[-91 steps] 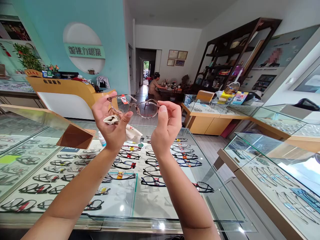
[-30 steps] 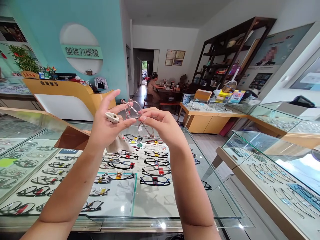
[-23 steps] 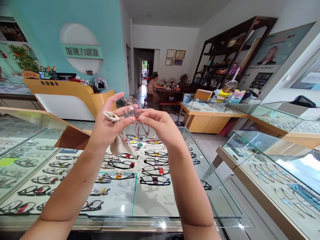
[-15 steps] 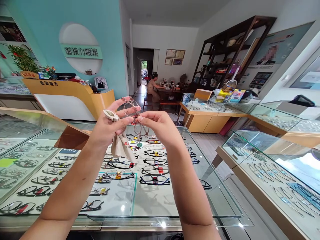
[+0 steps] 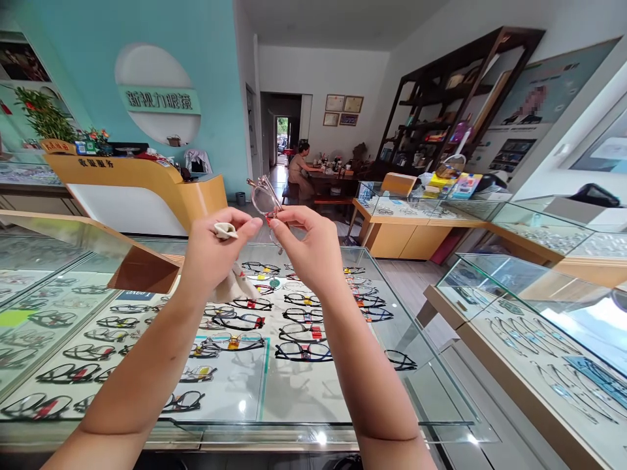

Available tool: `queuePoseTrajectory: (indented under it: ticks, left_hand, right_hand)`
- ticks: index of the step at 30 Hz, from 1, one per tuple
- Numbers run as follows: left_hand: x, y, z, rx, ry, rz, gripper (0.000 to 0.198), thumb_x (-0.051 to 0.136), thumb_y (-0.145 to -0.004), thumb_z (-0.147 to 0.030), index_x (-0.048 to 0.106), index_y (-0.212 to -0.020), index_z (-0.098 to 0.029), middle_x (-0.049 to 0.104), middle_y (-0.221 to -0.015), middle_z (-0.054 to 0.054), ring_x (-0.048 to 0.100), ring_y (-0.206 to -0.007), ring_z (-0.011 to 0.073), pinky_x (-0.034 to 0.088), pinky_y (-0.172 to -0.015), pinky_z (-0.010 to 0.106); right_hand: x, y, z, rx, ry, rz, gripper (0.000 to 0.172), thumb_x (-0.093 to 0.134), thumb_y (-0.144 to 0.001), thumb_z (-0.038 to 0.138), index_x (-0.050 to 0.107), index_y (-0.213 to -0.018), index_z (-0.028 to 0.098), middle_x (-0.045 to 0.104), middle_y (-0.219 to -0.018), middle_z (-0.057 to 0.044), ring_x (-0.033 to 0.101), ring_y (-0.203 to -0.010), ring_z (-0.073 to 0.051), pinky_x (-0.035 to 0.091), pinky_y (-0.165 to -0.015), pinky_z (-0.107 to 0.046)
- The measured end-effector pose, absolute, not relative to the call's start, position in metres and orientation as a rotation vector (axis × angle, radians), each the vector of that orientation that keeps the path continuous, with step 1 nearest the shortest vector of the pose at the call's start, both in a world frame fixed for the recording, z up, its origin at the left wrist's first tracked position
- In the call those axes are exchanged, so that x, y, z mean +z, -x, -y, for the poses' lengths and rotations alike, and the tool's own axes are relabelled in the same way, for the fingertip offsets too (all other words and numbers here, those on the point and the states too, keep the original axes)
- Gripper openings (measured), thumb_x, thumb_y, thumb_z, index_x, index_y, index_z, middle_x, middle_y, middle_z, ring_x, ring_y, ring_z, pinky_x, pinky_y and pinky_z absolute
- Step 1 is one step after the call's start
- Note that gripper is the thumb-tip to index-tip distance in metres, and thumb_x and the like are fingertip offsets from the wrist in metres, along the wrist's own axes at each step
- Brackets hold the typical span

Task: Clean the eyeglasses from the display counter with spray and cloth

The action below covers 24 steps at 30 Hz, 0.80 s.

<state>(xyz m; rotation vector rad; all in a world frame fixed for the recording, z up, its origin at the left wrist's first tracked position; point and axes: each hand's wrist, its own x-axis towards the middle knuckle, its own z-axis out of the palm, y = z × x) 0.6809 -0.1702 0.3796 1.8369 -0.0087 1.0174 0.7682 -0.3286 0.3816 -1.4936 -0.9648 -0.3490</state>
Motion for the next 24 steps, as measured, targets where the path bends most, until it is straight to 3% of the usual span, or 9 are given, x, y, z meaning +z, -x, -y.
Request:
queuePoseTrajectory:
  ticks: [4, 7, 12, 17, 18, 20, 22, 24]
  left_hand:
    - [0.383, -0.679, 0.175, 0.868, -1.821, 0.076, 0.030, 0.084, -0.092, -0.051, 0.082, -0.090, -0.021, 0.072, -0.074, 0.003, 0.063, -0.071, 0.0173, 0.046, -0.057, 0.028]
    - [0.381, -0.681, 0.176, 0.815, -1.745, 0.080, 0.035, 0.088, -0.087, -0.055, 0.083, -0.090, -0.021, 0.068, -0.067, 0.002, 0.062, -0.068, 0.0168, 0.046, -0.059, 0.029]
    - [0.376, -0.680, 0.177, 0.844, -1.664, 0.089, 0.044, 0.089, -0.082, -0.064, 0.084, -0.091, -0.021, 0.066, -0.066, 0.001, 0.060, -0.067, 0.0167, 0.044, -0.057, 0.029]
    - [0.375, -0.669, 0.185, 0.864, -1.710, 0.077, 0.036, 0.086, -0.087, -0.056, 0.082, -0.088, -0.021, 0.061, -0.064, -0.001, 0.050, -0.061, 0.0131, 0.038, -0.054, 0.028]
    - [0.375, -0.667, 0.188, 0.849, -1.734, 0.076, 0.032, 0.084, -0.089, -0.053, 0.082, -0.089, -0.021, 0.058, -0.063, -0.002, 0.046, -0.058, 0.0122, 0.036, -0.053, 0.028]
    - [0.375, -0.664, 0.197, 0.790, -1.788, 0.096, 0.026, 0.080, -0.092, -0.047, 0.081, -0.088, -0.022, 0.051, -0.061, -0.004, 0.038, -0.056, 0.0113, 0.032, -0.051, 0.027]
    - [0.372, -0.662, 0.207, 0.706, -1.837, 0.135, 0.025, 0.077, -0.093, -0.046, 0.078, -0.087, -0.022, 0.046, -0.060, -0.004, 0.035, -0.054, 0.0116, 0.028, -0.050, 0.027]
    - [0.368, -0.662, 0.218, 0.622, -1.875, 0.169, 0.025, 0.075, -0.094, -0.046, 0.076, -0.088, -0.022, 0.045, -0.061, -0.004, 0.035, -0.055, 0.0121, 0.027, -0.049, 0.027]
  right_hand:
    - [0.381, -0.754, 0.329, -0.677, 1.639, 1.028, 0.007, 0.073, -0.099, 0.027, 0.080, -0.099, 0.026, 0.085, -0.121, -0.007, 0.079, -0.116, -0.027, 0.061, -0.105, -0.049]
    - [0.379, -0.742, 0.329, -0.839, 1.714, 1.042, 0.012, 0.068, -0.100, 0.022, 0.077, -0.107, 0.027, 0.083, -0.127, -0.008, 0.078, -0.121, -0.029, 0.061, -0.104, -0.048]
    - [0.375, -0.724, 0.324, -0.881, 1.786, 0.979, 0.018, 0.064, -0.101, 0.023, 0.072, -0.116, 0.028, 0.084, -0.122, -0.009, 0.078, -0.116, -0.029, 0.061, -0.096, -0.045]
    - [0.364, -0.706, 0.347, -0.765, 1.682, 0.913, 0.007, 0.069, -0.100, 0.033, 0.065, -0.102, 0.028, 0.080, -0.130, -0.010, 0.074, -0.124, -0.030, 0.058, -0.102, -0.045]
    - [0.359, -0.706, 0.358, -0.742, 1.637, 0.880, 0.011, 0.070, -0.099, 0.036, 0.063, -0.097, 0.027, 0.079, -0.127, -0.010, 0.074, -0.121, -0.029, 0.058, -0.101, -0.044]
    - [0.342, -0.709, 0.388, -0.708, 1.573, 0.751, 0.021, 0.069, -0.100, 0.040, 0.060, -0.087, 0.026, 0.077, -0.101, -0.006, 0.072, -0.095, -0.023, 0.056, -0.085, -0.038]
    - [0.319, -0.714, 0.422, -0.661, 1.581, 0.586, 0.033, 0.070, -0.099, 0.047, 0.056, -0.078, 0.026, 0.058, -0.071, 0.002, 0.053, -0.067, -0.018, 0.045, -0.065, -0.033]
    - [0.293, -0.718, 0.457, -0.565, 1.607, 0.462, 0.047, 0.071, -0.097, 0.055, 0.047, -0.068, 0.026, 0.041, -0.060, 0.006, 0.036, -0.058, -0.015, 0.033, -0.057, -0.032]
